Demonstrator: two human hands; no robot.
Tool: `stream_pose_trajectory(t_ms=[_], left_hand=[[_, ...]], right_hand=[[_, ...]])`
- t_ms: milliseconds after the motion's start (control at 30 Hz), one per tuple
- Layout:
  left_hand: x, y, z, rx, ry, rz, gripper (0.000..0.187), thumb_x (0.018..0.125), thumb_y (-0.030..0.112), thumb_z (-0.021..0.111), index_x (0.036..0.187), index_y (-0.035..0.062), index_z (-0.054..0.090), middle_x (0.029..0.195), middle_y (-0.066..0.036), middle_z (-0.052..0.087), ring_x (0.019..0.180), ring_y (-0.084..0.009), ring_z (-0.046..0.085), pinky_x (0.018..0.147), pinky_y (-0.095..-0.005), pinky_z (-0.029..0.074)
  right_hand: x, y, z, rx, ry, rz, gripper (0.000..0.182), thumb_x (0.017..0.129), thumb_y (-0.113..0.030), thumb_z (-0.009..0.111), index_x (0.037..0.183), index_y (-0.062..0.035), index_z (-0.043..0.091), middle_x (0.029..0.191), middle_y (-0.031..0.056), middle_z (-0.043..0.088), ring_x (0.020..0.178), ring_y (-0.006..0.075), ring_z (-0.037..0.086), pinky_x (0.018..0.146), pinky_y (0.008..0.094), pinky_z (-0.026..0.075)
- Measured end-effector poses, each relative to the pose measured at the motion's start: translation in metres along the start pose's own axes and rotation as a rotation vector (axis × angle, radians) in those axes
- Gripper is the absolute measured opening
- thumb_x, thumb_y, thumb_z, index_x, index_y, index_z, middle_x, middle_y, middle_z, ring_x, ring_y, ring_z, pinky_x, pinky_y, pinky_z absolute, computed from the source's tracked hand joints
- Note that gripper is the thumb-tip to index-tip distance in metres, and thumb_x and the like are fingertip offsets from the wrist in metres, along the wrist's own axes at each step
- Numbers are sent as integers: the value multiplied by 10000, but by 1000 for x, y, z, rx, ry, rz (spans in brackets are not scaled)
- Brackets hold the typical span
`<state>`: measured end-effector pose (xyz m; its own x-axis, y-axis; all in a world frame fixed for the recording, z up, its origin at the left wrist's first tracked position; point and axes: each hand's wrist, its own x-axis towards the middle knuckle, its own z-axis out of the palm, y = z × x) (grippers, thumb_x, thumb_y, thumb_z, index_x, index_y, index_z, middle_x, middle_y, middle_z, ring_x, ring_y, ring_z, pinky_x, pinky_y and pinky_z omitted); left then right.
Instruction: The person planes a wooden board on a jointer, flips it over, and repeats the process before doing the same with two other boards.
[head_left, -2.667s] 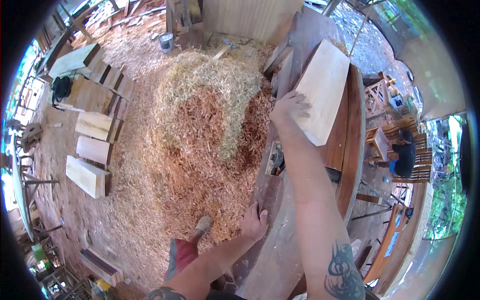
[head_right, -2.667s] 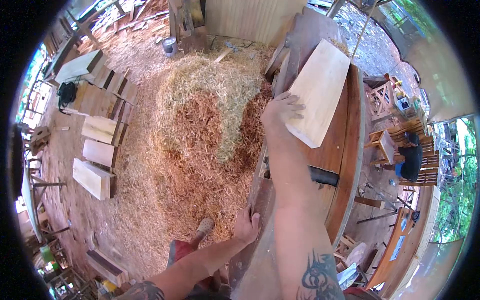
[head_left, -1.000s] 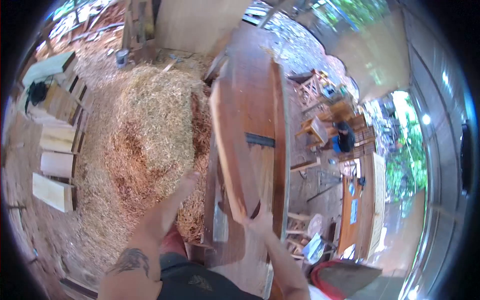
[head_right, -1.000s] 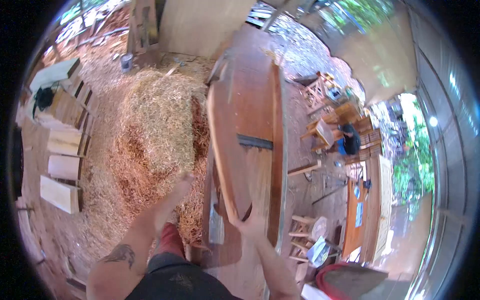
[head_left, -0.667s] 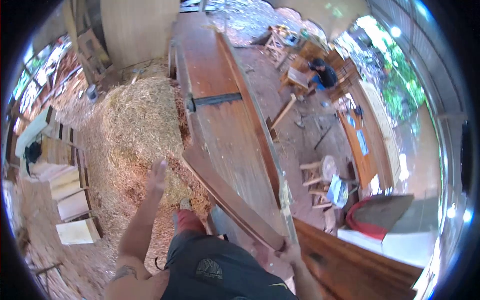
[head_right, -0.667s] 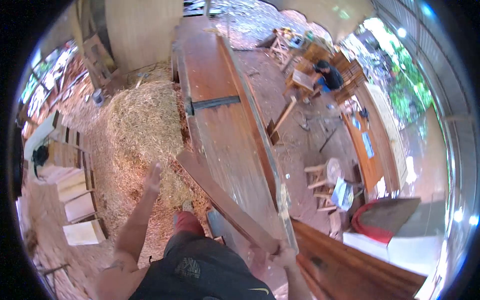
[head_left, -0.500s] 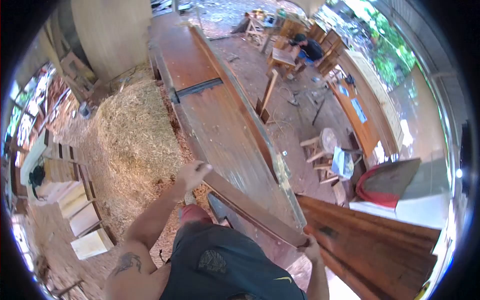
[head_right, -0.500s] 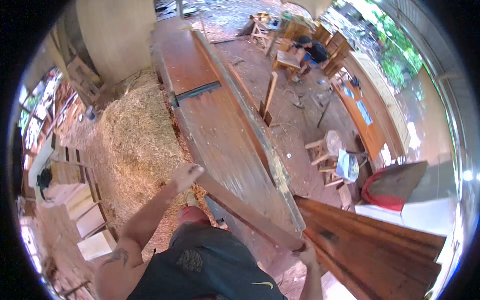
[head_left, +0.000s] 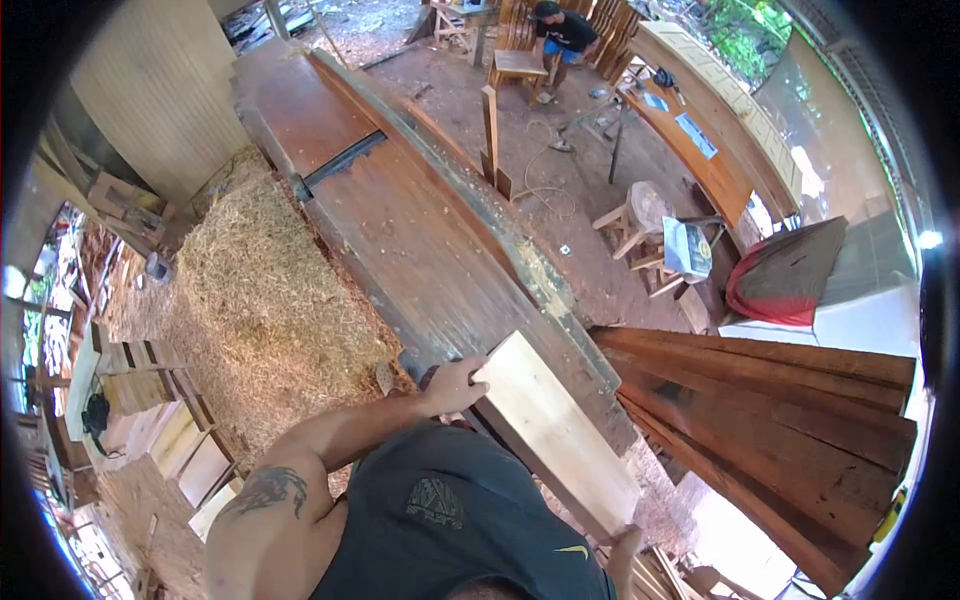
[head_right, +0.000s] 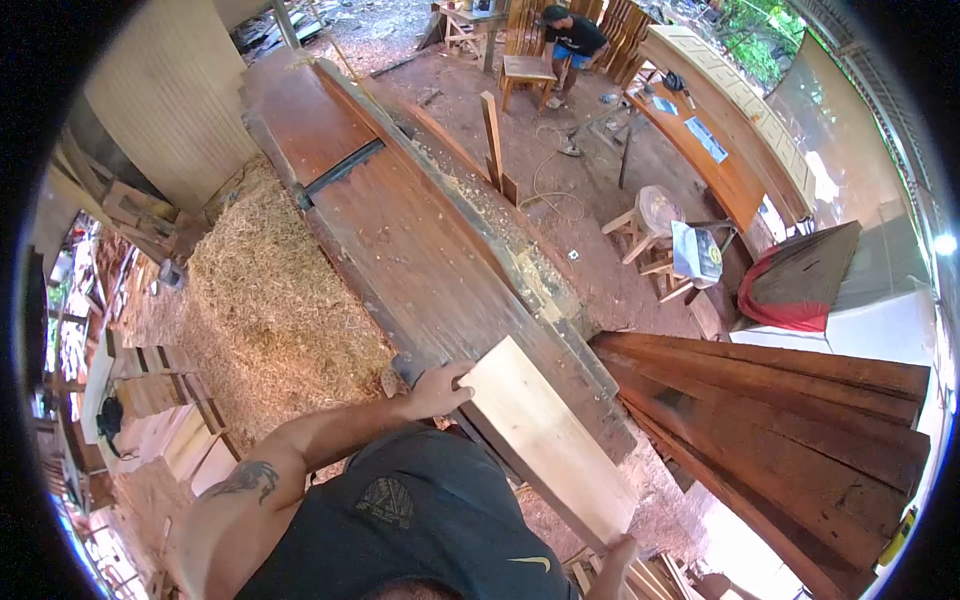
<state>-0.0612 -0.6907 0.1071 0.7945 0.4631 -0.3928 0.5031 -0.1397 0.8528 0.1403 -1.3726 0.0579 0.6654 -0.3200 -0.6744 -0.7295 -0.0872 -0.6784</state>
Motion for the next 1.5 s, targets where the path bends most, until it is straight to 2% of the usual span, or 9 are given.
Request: stream_pose_trajectory(t_ms=[100,133,267,433,533,767,900,1100,1500], left_hand=[[18,-30,9,77,115,64,780,884,355,746,1571,107,472,1279,-278,717,1207,-462,681,1065,-515,526],[22,-29,3,131,101,62,801,881,368,747,1583,112,456,1305,-278,708,1228,-463,670,1078,-514,520],[57,-46,-10,224,83,9,810,890,420,722,1600,142,447,1413,-281,649,1299,-482,619,1141,-497,474],[94,-21,-17,741,265,167,788,914,544,670,1564,119,532,1713,-303,273,1597,-483,198,1204,-716,247],[112,21,-5,610,-26,-59,875,977,591,598,1675,125,348,1746,-326,148,1614,-530,122,1265,-716,139],[197,22,-3,699,299,-303,831,1068,604,398,1731,141,204,1783,-283,24,1606,-587,-18,1181,-856,27],[247,10,-60,665,421,-413,776,1098,560,344,1739,153,178,1795,-251,2,1611,-579,-44,1178,-860,9],[302,-14,-124,681,605,-482,744,1100,532,335,1734,166,206,1796,-243,19,1612,-576,-41,1181,-860,-1],[351,-62,-212,697,780,-447,744,1084,541,398,1728,200,245,1797,-216,81,1630,-526,8,1219,-811,-39]], right_hand=[[-6,31,42,243,215,84,83,865,-130,579,803,-90,617,657,16,513,567,218,559,451,425,434],[1,34,50,-38,82,-61,87,875,-135,600,812,-84,631,661,7,518,556,202,552,438,414,433],[-39,23,113,141,-51,108,218,942,-160,606,745,-158,512,593,0,497,403,141,444,361,262,318],[19,35,202,233,-234,174,300,999,-127,598,708,-142,530,579,-3,473,414,139,446,336,283,322],[-8,17,259,8,-422,22,342,1013,-128,600,687,-144,497,523,6,432,414,159,455,353,323,360],[-9,0,401,-331,-483,6,462,1056,-319,539,685,-55,615,577,99,592,470,213,527,438,358,407],[-71,-45,468,-732,-577,-170,451,1090,-325,544,822,4,695,625,104,647,505,228,618,476,380,524],[-112,-71,545,-895,-698,-113,492,1123,-429,495,919,-14,662,651,97,623,509,229,625,454,390,514],[-142,-65,643,-733,-859,-26,499,1121,-429,544,867,-4,605,632,75,605,463,192,564,438,371,487]])
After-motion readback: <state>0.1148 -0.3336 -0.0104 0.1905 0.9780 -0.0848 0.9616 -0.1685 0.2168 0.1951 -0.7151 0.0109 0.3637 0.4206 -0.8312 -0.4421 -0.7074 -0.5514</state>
